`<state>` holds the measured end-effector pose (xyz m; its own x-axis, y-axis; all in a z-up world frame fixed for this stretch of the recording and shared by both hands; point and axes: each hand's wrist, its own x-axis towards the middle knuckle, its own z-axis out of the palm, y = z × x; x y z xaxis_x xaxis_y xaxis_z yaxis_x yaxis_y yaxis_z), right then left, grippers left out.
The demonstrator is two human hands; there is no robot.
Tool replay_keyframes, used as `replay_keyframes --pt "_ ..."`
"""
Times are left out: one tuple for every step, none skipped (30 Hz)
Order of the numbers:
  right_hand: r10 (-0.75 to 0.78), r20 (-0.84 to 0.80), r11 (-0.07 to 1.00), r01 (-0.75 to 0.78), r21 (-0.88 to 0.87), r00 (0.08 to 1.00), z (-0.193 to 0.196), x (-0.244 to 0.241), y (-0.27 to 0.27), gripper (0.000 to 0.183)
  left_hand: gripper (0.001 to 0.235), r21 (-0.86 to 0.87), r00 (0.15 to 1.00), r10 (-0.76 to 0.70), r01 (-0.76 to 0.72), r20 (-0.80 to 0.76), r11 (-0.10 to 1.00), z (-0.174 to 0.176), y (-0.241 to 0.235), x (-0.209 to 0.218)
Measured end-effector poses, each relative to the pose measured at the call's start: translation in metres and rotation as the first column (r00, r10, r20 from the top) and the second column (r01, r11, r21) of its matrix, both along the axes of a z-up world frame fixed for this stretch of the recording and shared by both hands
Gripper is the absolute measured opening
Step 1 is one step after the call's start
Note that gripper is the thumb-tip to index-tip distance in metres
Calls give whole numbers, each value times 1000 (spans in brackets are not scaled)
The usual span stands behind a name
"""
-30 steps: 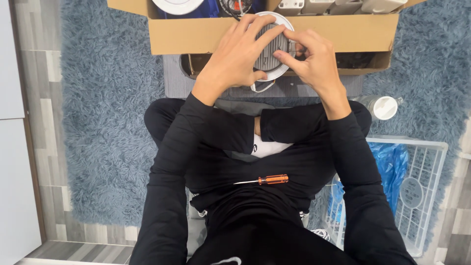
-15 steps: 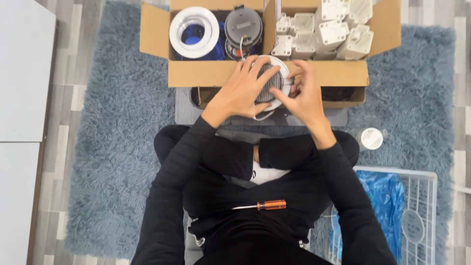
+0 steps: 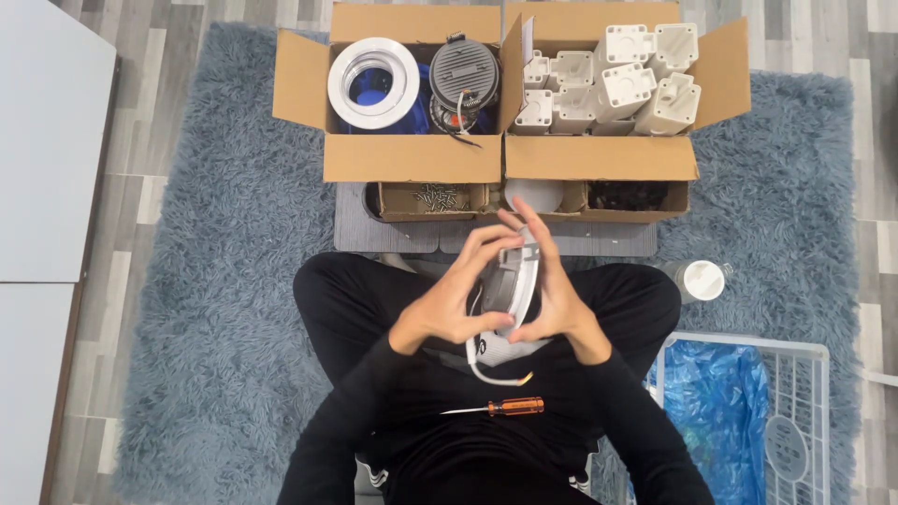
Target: Assembling recessed LED light fixtures by snapping the white trim onto the grey LED module
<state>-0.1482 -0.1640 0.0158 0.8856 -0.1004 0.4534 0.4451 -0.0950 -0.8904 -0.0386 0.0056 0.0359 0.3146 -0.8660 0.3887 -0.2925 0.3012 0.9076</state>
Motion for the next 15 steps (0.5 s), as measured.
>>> replay_keyframes --pt "9 11 1000 -9 4 1000 -5 0 3 147 98 -11 1000 19 -19 -21 1000 -1 2 -4" --pt "18 22 1000 -18 8 1000 -10 -1 5 150 98 -22 998 38 -38 -42 999 -3 5 -8" --pt "19 15 1000 -19 12 1000 -12 -1 10 150 98 -17 998 38 -39 -49 999 -5 6 -12" --pt "19 20 999 -19 28 1000 -14 -1 15 151 98 -25 996 90 -91 -16 996 -7 8 -16" --pt "19 35 999 -20 37 999 -16 4 16 151 98 -41 990 142 -141 25 989 -9 7 -15" --pt "19 37 999 -20 35 999 -11 4 22 151 98 -43 989 143 -141 27 989 -12 5 -19" --pt "-2 41 1000 2 12 999 -7 4 27 148 94 -51 975 215 -212 56 976 -15 4 -23" --pt "-24 44 1000 24 -10 999 -2 3 32 145 91 -60 954 286 -282 84 958 -19 2 -27" --pt "-23 40 1000 23 -11 999 0 4 35 145 91 -60 955 287 -283 80 957 -18 0 -30" --pt "-49 50 999 50 -12 998 1 4 38 143 91 -91 939 340 -334 58 938 -17 -2 -33" --pt "-77 60 997 78 -12 995 1 4 41 141 92 -120 920 390 -383 36 916 -17 -5 -36" --pt "-79 56 997 79 -13 995 -6 1 44 141 92 -119 921 388 -382 32 916 -24 -6 -42" --pt "-106 87 993 110 -45 991 -12 2 46 139 94 -142 914 406 -399 21 906 -30 -8 -45" --pt "-132 118 987 141 -76 984 -17 3 48 139 95 -165 906 423 -416 10 894 -35 -11 -48" --pt "-134 123 986 144 -79 983 -16 4 50 139 95 -170 907 421 -413 12 895 -35 -13 -49"
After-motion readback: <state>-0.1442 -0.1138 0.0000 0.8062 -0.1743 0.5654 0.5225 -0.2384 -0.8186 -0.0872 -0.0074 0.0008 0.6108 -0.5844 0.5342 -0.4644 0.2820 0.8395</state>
